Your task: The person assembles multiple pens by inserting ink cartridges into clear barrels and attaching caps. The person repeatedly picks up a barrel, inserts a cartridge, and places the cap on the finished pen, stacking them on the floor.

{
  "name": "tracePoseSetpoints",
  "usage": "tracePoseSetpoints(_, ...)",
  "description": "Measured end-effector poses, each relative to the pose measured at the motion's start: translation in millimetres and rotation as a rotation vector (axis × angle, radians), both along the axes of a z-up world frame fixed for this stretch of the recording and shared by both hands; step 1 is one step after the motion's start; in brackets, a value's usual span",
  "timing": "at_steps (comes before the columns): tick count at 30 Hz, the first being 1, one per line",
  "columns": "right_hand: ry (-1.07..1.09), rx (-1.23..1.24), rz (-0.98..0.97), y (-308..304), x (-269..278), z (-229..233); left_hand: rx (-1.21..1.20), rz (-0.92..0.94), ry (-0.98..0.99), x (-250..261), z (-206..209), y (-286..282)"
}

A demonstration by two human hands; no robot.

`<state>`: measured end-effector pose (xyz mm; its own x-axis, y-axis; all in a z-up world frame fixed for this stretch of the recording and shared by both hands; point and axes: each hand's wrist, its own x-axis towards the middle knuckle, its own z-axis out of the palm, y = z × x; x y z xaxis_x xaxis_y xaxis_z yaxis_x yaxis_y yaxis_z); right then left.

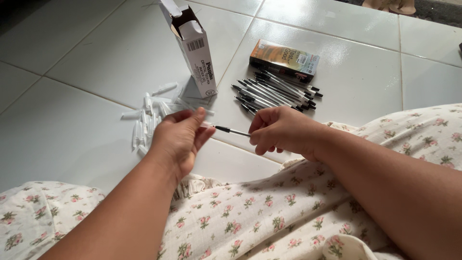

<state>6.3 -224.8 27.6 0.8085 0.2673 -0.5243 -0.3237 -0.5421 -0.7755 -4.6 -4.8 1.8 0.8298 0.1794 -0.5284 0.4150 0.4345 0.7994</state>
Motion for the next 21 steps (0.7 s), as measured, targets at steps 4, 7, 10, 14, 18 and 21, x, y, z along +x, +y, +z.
tracePoseSetpoints(4,0.003,-0.002,-0.009,0.2,-1.1,-0.9,0.043,-0.119,-0.015,-7.5,-3.9,-15.6)
tracePoseSetpoints(7,-0.019,0.021,0.015,1.9,-2.9,2.5,0.135,-0.171,-0.007,-11.5,-4.6,-20.5)
tracePoseSetpoints(10,-0.086,-0.037,0.056,5.7,-5.1,8.2,0.256,-0.217,0.019,-12.5,-2.6,-18.1)
tracePoseSetpoints(14,-0.111,-0.366,0.115,1.2,-1.4,20.9,0.415,-0.399,0.015,-10.7,3.9,-6.0)
tracePoseSetpoints(18,0.030,-0.027,0.132,-21.0,9.6,31.3,0.432,-0.638,-0.005,-5.9,14.8,6.7)
tracePoseSetpoints(21,0.060,-0.023,0.140,-40.1,16.9,31.9,0.423,-0.673,-0.003,-8.2,21.8,8.8)
